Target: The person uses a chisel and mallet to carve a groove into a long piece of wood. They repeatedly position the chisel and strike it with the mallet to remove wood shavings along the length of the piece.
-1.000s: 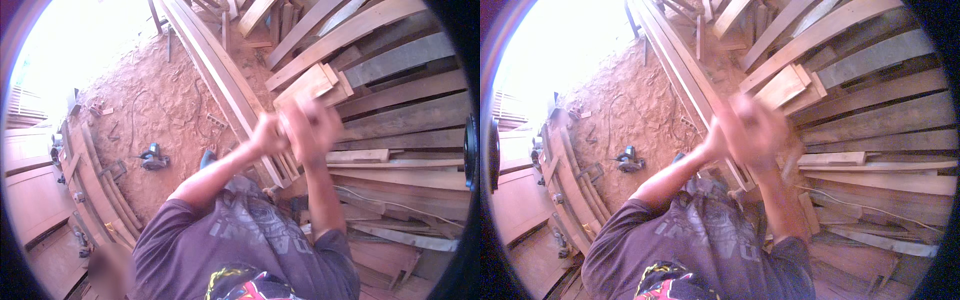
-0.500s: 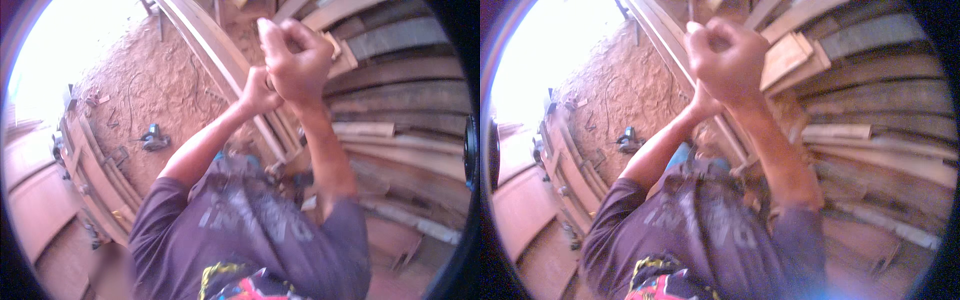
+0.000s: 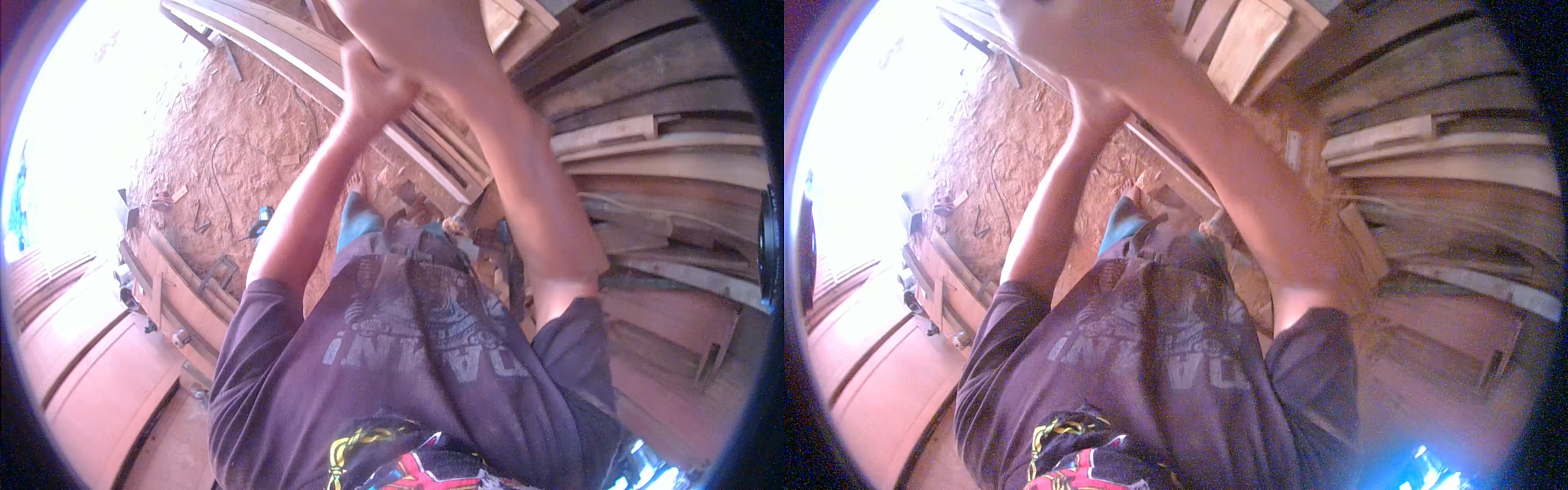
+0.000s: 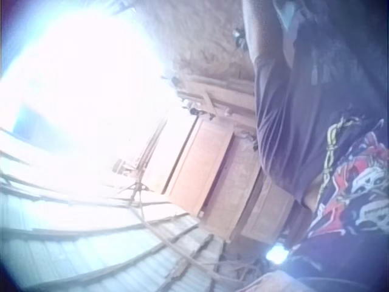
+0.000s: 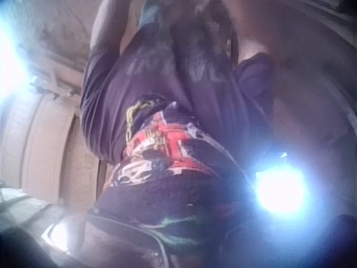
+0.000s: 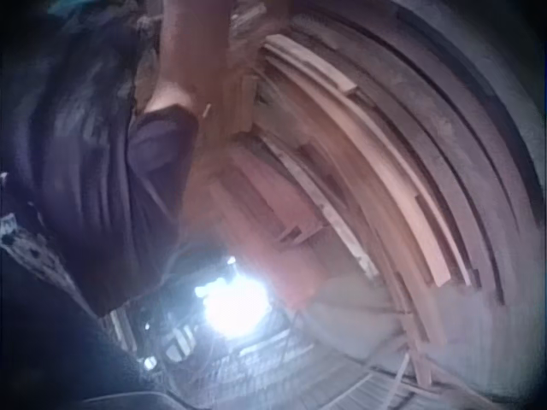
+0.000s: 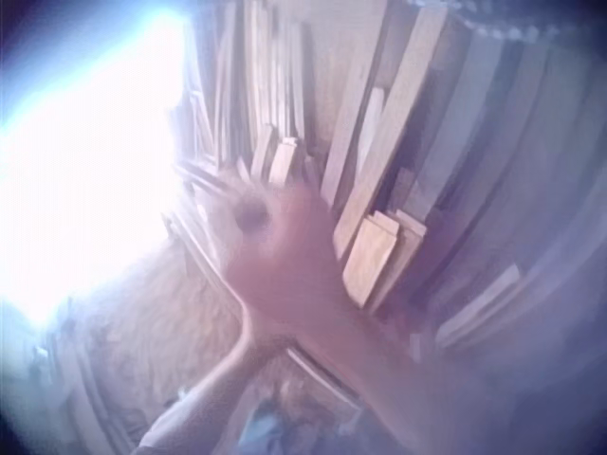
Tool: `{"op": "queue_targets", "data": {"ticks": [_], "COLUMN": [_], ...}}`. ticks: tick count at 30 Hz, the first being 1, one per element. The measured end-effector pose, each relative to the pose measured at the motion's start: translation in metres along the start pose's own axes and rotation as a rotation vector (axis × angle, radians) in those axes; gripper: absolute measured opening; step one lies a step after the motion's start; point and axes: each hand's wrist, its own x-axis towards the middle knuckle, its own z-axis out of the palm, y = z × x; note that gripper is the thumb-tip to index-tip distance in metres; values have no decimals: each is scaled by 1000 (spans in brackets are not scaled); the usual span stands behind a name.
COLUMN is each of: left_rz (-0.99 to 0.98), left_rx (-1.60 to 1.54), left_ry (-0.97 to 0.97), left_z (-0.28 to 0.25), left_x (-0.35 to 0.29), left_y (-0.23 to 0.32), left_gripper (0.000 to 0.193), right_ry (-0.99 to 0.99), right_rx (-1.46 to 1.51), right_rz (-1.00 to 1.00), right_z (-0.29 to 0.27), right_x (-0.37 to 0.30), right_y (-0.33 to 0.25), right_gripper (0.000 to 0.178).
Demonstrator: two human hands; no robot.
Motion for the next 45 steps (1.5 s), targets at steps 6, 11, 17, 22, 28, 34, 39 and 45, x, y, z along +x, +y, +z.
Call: {"op": "queue_targets", "data": {"ticks": [6, 11, 17, 22, 28, 34, 39, 45], "left_rz": [-62, 17, -25, -92, -61, -429, -286, -108], "left_rx": [-28, 75, -110, -19, -222, -543, -271, 3], "left_ry": [23, -65, -8, -171, 100, 261, 100, 61], "left_z": [-6, -5, -9, -23, -16, -32, -21, -40], "left_x": [-7, -18, -3, -15, 3, 5, 0, -18], "left_y": [-4, -27, -36, -70, -98, -61, -31, -78], "left_gripper": [16, 31, 19, 23, 14, 14, 13, 21], "right_ry": [-9, 10, -52, -92, -58, -166, -148, -86], "right_rx": [15, 42, -21, -5, -138, -162, -116, -130], "right_rz": [-92, -71, 148, 61, 9, 80, 64, -33], "right_z": [9, 17, 32, 34, 67, 110, 59, 116], "right_x": [3, 1, 35, 20, 34, 67, 49, 55], "right_y": [2, 19, 17, 14, 42, 74, 17, 82], "right_gripper": [38, 35, 28, 26, 24, 23, 24, 29]}}
